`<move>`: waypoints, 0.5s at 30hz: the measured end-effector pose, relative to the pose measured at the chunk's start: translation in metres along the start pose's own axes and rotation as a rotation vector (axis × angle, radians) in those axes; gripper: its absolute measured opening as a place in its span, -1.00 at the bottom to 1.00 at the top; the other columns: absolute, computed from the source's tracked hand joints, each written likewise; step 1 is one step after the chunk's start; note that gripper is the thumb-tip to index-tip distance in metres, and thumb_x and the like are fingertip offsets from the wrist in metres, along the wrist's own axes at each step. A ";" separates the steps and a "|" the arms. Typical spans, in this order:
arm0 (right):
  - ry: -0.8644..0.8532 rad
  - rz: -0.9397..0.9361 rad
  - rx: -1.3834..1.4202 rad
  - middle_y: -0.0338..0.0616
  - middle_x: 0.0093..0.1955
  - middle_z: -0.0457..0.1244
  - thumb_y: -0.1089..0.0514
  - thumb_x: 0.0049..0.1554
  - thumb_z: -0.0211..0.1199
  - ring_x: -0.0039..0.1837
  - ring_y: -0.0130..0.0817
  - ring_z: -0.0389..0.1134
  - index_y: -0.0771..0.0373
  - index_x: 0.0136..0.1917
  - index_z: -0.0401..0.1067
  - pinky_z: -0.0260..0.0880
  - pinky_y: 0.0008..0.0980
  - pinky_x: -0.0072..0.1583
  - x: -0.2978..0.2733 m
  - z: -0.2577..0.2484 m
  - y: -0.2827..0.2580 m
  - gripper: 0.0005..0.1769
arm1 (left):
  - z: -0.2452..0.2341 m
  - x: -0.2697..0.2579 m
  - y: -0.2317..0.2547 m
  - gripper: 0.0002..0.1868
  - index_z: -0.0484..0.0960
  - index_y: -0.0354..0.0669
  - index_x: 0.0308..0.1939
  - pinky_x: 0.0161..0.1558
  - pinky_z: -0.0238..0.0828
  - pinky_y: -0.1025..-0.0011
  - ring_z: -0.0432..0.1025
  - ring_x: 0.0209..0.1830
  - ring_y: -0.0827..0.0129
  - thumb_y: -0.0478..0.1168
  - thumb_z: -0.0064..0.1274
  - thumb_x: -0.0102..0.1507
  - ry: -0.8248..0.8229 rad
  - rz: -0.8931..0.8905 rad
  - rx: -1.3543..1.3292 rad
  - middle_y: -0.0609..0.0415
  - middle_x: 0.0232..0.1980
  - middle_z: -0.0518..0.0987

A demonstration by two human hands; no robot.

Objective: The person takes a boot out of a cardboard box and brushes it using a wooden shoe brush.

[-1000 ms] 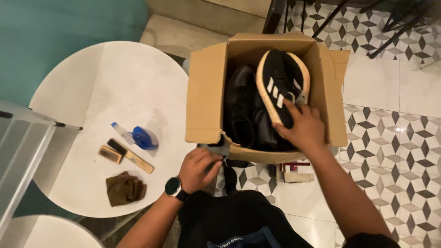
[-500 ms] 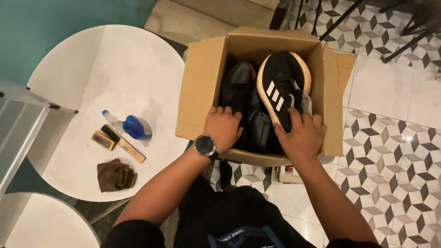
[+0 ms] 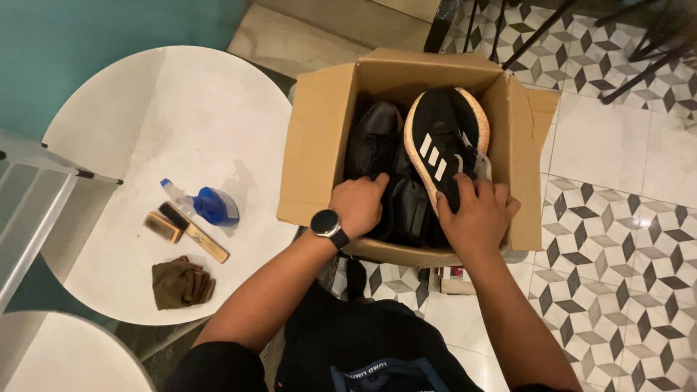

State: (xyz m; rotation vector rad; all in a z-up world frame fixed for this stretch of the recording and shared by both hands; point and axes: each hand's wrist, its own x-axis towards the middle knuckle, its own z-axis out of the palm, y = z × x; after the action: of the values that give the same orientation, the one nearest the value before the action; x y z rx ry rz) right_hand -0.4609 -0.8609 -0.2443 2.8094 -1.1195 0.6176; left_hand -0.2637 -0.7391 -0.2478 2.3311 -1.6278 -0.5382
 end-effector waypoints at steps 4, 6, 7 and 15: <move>0.089 -0.054 0.014 -0.09 0.20 0.28 -0.08 0.07 0.45 0.27 0.02 0.20 0.08 0.15 0.54 0.09 0.06 0.27 0.001 -0.003 -0.002 -0.59 | -0.011 -0.002 -0.001 -0.73 0.50 -0.16 -0.06 -0.23 0.44 -0.04 0.52 -0.26 -0.15 -0.35 0.06 0.16 0.250 0.035 -0.294 -0.20 -0.21 0.63; 0.219 -0.143 0.094 -0.04 0.29 0.23 -0.03 0.13 0.46 0.32 0.08 0.17 0.13 0.13 0.52 0.13 0.09 0.35 -0.001 -0.005 -0.004 -0.64 | -0.023 -0.004 -0.002 -0.76 0.50 -0.17 -0.09 -0.24 0.41 -0.03 0.51 -0.25 -0.17 -0.38 0.04 0.16 0.390 0.091 -0.413 -0.20 -0.22 0.64; 0.218 -0.144 0.095 -0.04 0.29 0.23 -0.03 0.13 0.46 0.32 0.08 0.17 0.13 0.13 0.52 0.13 0.09 0.35 -0.004 -0.007 -0.006 -0.64 | -0.031 -0.005 -0.003 -0.78 0.50 -0.18 -0.07 -0.30 0.37 0.07 0.49 -0.36 -0.04 -0.38 0.02 0.21 0.339 -0.002 -0.539 -0.19 -0.32 0.59; -0.095 -0.073 0.772 0.23 0.33 0.18 -0.15 -0.22 0.61 0.35 0.16 0.24 0.56 0.37 0.22 0.27 0.00 0.31 -0.021 -0.027 -0.061 0.12 | -0.078 -0.037 0.028 -0.81 0.45 -0.20 -0.06 -0.28 0.30 0.51 0.30 -0.33 0.54 -0.47 -0.09 0.28 0.506 0.185 -1.042 0.14 -0.31 0.43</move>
State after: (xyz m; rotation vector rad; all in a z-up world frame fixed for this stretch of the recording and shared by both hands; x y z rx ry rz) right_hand -0.4432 -0.7966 -0.2219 3.5196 -0.9230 1.1199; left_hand -0.2649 -0.7148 -0.1608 1.3660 -0.9430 -0.5156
